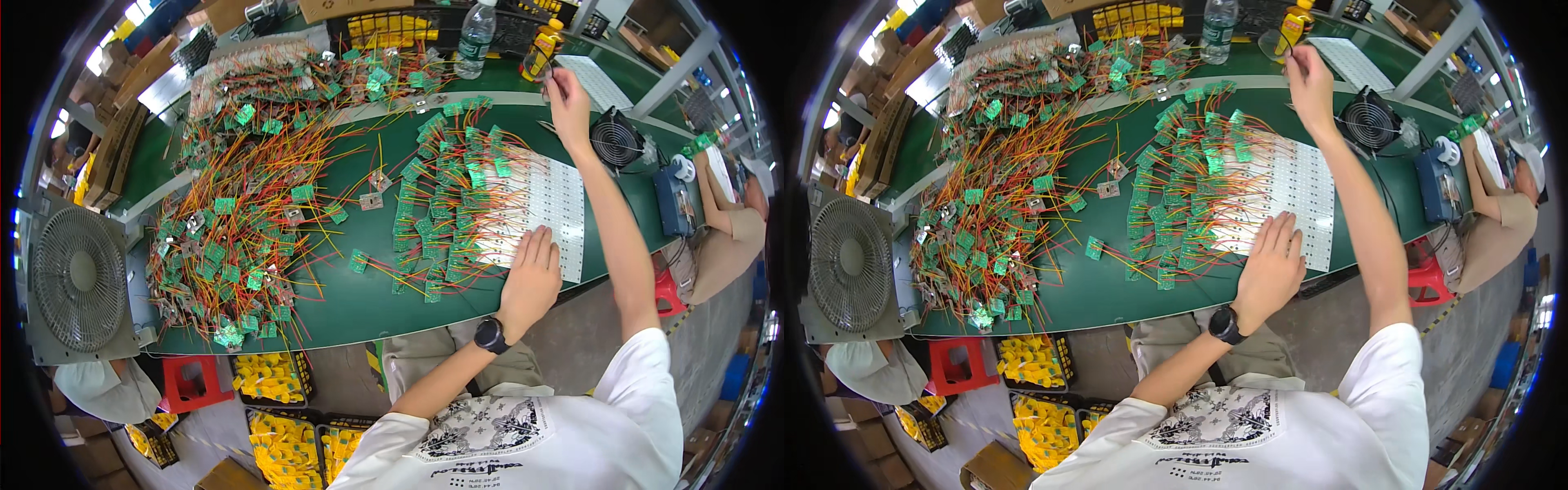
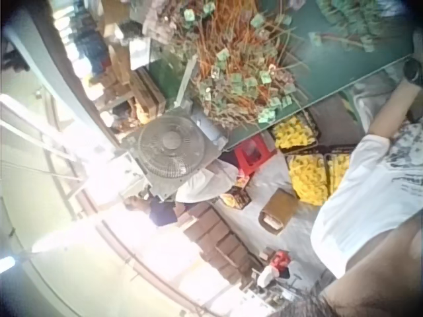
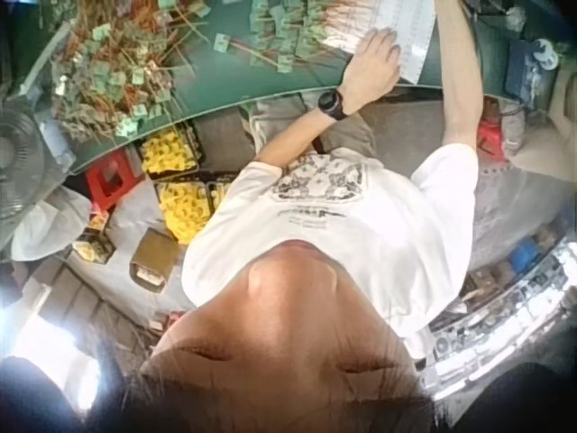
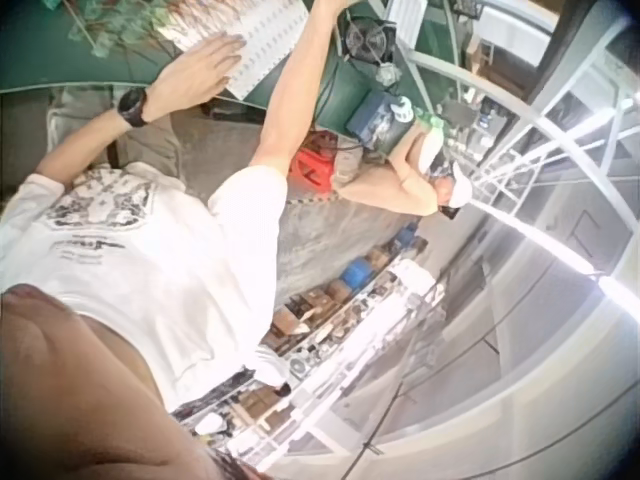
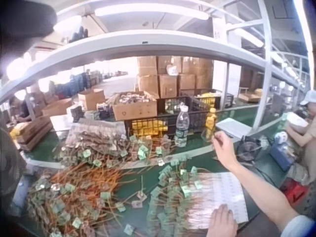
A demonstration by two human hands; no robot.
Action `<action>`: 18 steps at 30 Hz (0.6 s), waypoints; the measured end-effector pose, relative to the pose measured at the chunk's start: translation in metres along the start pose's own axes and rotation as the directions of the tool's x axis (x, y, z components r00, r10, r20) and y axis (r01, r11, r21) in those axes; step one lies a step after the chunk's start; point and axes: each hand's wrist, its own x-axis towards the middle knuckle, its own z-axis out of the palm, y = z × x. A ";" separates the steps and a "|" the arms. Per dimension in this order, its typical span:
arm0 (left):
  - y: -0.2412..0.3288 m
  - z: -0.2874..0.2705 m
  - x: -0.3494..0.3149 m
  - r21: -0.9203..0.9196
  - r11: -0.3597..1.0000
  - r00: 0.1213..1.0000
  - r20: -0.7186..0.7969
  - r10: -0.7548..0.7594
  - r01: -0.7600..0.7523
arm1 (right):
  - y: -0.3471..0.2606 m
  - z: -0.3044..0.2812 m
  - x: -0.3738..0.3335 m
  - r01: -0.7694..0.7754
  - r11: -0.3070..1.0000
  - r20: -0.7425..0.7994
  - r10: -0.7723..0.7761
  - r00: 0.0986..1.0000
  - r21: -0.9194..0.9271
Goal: The person sorts and organizes small electronic circuit boards and wires by hand, placing them into component bins on a production line.
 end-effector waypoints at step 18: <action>0.035 -0.065 -0.128 -0.939 0.166 0.685 0.091 -0.723 0.300 | -0.280 -0.149 -0.226 -0.632 0.556 0.534 0.354 0.768 0.541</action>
